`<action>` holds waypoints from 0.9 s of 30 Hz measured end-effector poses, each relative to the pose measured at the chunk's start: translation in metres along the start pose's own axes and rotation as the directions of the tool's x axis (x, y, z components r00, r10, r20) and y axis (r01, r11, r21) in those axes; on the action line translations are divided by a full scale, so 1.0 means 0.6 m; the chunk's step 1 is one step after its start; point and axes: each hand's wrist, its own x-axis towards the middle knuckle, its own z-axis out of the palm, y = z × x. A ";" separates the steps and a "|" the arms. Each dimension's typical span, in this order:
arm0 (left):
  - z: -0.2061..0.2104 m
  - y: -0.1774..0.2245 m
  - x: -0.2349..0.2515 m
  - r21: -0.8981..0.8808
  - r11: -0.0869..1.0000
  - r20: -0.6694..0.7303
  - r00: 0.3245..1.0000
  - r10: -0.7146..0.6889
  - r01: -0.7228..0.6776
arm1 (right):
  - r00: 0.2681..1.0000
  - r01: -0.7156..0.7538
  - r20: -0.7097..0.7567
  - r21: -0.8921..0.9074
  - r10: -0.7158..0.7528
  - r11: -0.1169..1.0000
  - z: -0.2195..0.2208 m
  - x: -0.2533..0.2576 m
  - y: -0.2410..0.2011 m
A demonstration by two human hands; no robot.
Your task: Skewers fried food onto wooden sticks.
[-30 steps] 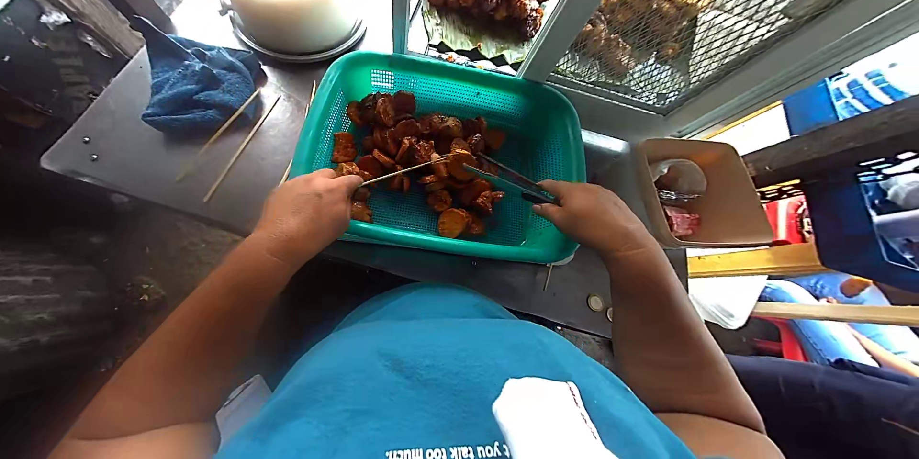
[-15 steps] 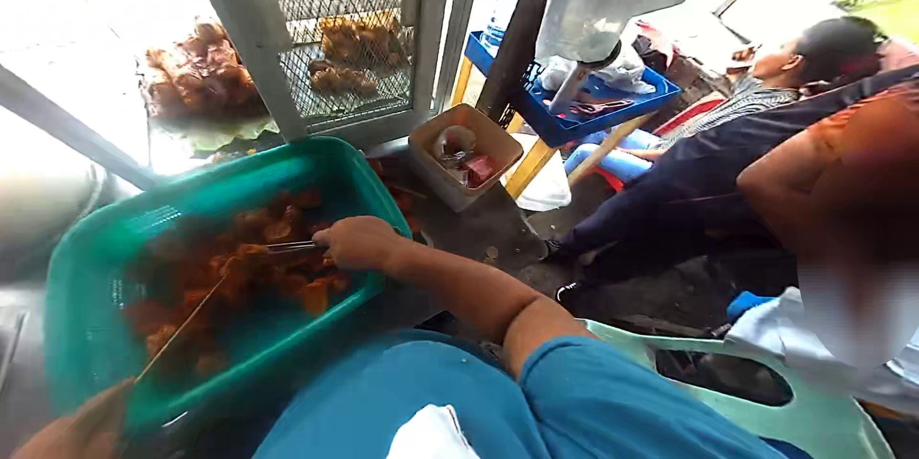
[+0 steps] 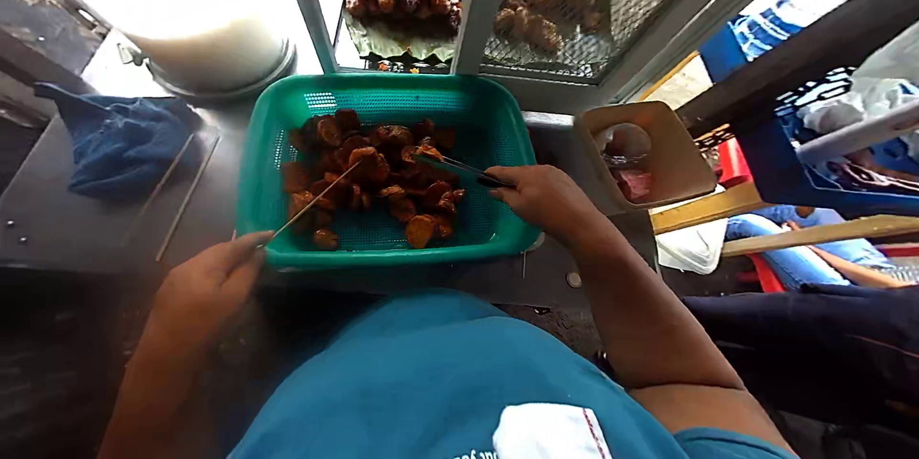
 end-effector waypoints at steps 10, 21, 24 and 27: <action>0.028 0.031 -0.001 -0.062 0.996 0.049 0.996 0.069 -0.066 | 0.971 -0.138 0.235 0.695 -0.041 0.706 -0.019 -0.014 0.042; 0.033 0.046 -0.012 -0.336 0.935 0.165 0.985 -0.058 0.111 | 0.985 -0.094 0.166 0.762 -0.053 0.641 -0.017 -0.011 0.038; 0.025 0.037 -0.009 -0.322 0.943 0.185 0.982 -0.027 0.086 | 0.983 -0.052 0.160 0.713 -0.090 0.699 -0.032 -0.010 0.041; 0.017 0.017 -0.004 -0.337 0.940 0.226 0.973 0.033 0.046 | 0.975 -0.014 0.176 0.653 -0.134 0.757 -0.051 -0.014 0.039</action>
